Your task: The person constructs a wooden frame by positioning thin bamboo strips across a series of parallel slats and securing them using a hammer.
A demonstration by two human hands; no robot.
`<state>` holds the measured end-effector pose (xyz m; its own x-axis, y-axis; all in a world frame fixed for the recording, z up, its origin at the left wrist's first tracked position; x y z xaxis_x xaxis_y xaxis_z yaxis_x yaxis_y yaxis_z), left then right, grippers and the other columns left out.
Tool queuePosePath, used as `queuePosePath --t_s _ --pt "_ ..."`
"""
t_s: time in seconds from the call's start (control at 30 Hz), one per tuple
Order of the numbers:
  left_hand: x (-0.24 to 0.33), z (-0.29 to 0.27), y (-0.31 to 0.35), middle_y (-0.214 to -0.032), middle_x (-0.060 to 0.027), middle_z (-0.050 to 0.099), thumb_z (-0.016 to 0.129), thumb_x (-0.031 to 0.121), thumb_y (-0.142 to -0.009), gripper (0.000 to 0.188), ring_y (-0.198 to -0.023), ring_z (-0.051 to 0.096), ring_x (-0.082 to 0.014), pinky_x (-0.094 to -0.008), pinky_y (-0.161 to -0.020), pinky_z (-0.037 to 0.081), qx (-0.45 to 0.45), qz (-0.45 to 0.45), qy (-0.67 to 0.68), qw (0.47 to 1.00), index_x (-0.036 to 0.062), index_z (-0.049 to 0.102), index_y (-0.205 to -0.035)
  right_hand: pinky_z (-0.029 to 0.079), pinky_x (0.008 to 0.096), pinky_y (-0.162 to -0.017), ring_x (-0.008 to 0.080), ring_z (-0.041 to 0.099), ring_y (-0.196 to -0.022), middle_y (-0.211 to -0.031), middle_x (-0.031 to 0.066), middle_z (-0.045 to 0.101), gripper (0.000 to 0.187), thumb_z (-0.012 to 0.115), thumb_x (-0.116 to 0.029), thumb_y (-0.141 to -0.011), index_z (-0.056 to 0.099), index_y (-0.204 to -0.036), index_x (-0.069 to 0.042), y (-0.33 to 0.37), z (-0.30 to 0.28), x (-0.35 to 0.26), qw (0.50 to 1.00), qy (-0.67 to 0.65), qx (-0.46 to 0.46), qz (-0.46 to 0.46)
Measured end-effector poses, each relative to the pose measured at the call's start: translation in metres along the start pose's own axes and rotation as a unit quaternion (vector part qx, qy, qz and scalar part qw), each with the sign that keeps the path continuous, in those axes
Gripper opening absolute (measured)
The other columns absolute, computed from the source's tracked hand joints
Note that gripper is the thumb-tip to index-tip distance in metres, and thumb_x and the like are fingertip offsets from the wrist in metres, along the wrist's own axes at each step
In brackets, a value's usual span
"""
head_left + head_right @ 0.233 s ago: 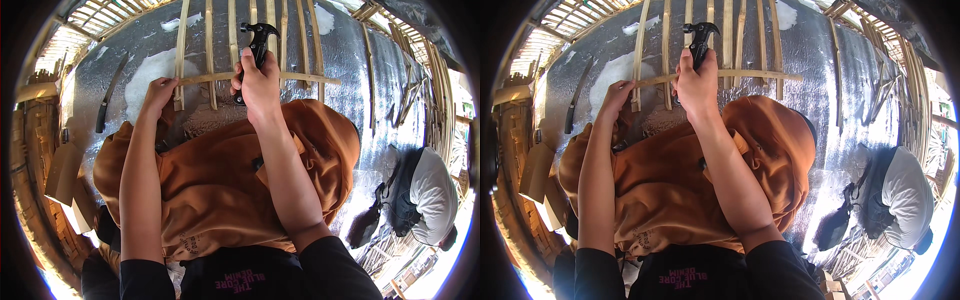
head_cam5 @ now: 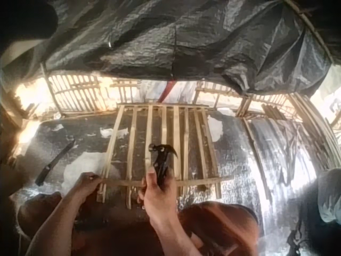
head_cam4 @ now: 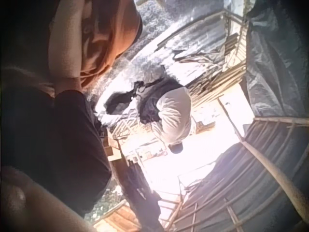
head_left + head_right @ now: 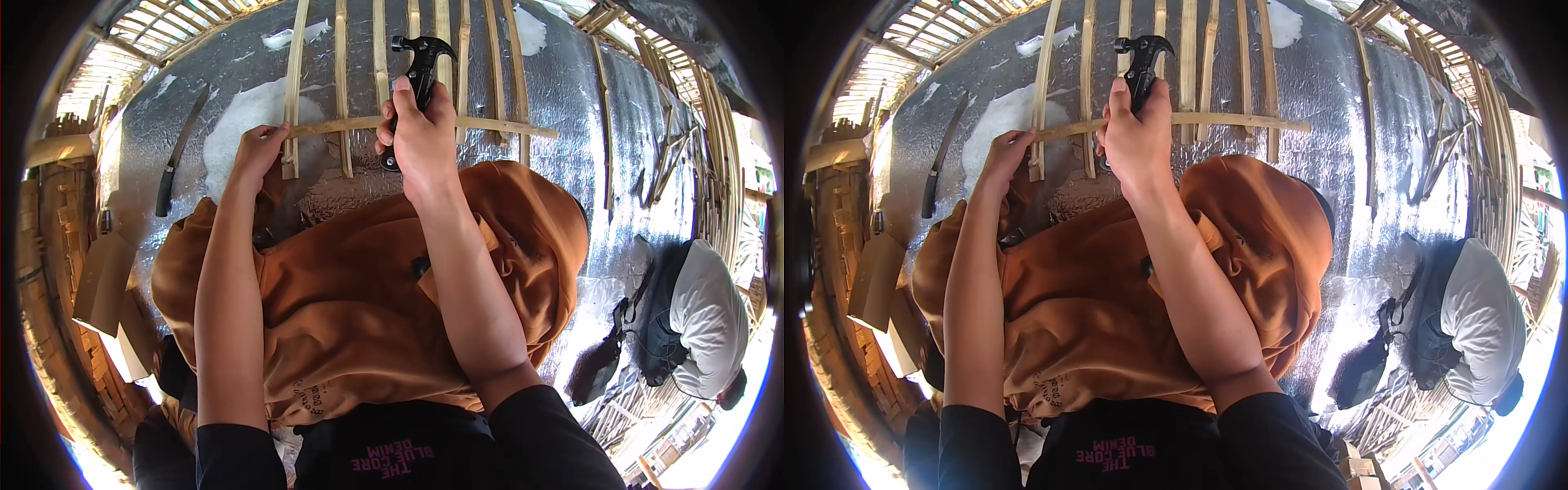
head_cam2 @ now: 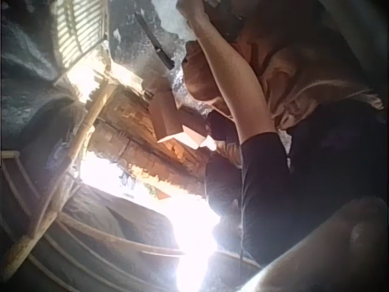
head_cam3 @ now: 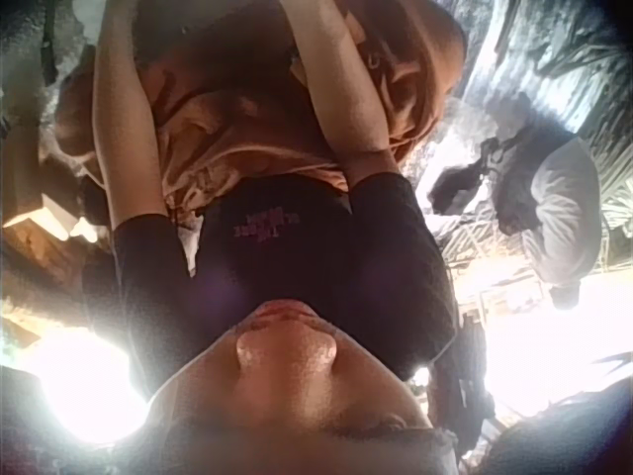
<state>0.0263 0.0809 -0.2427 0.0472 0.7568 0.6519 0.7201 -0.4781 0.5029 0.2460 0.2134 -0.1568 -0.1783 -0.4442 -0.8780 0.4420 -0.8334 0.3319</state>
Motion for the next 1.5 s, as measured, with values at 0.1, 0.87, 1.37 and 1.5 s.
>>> queuePosePath --t_s 0.1,0.87,1.37,1.5 --pt "-0.003 -0.001 -0.003 -0.093 -0.0098 0.070 0.071 0.040 -0.089 0.045 -0.082 0.065 -0.0155 -0.0309 -0.075 0.051 -0.005 0.003 0.012 1.000 -0.0022 0.070 -0.105 0.045 0.0291 -0.047 0.0104 0.048 -0.051 -0.076 0.0030 0.051 0.019 0.053 -0.024 -0.104 0.045 -0.099 -0.006 0.000 0.001 0.000 1.000 -0.002 -0.002 0.001" --pt "-0.017 -0.011 -0.026 -0.100 -0.0175 0.073 0.074 0.046 -0.083 0.048 -0.095 0.070 -0.0291 -0.0394 -0.085 0.052 0.097 0.039 -0.053 0.993 0.0017 0.072 -0.102 0.044 0.0292 -0.046 0.0107 0.048 -0.052 -0.077 0.0036 0.050 0.020 0.052 -0.024 -0.104 0.045 -0.101 -0.006 0.001 0.003 0.001 1.000 0.009 -0.007 0.005" --pt "-0.012 -0.017 -0.026 -0.101 -0.0176 0.072 0.073 0.052 -0.083 0.055 -0.094 0.069 -0.0270 -0.0392 -0.082 0.052 0.169 0.035 -0.073 0.982 0.0049 0.070 -0.111 0.044 0.0292 -0.045 0.0108 0.049 -0.051 -0.076 0.0036 0.051 0.020 0.053 -0.024 -0.104 0.043 -0.100 -0.007 0.002 0.005 0.005 1.000 0.012 -0.009 0.006" --pt "-0.004 -0.016 -0.022 -0.103 -0.0212 0.072 0.072 0.047 -0.083 0.047 -0.103 0.068 -0.0363 -0.0430 -0.090 0.051 0.189 0.040 -0.101 0.976 0.0054 0.071 -0.104 0.044 0.0290 -0.045 0.0104 0.048 -0.051 -0.076 0.0031 0.051 0.019 0.053 -0.023 -0.104 0.044 -0.099 -0.007 0.002 0.004 0.005 1.000 0.012 -0.002 0.005"
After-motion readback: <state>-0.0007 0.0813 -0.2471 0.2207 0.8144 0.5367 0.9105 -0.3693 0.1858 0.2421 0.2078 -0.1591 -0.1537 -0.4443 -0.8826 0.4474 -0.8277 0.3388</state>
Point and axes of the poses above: each hand's wrist, its own y-axis away from the middle knuckle, its own z-axis out of the palm, x = y × z, the point moved 4 cm from there along -y, towards the middle knuckle
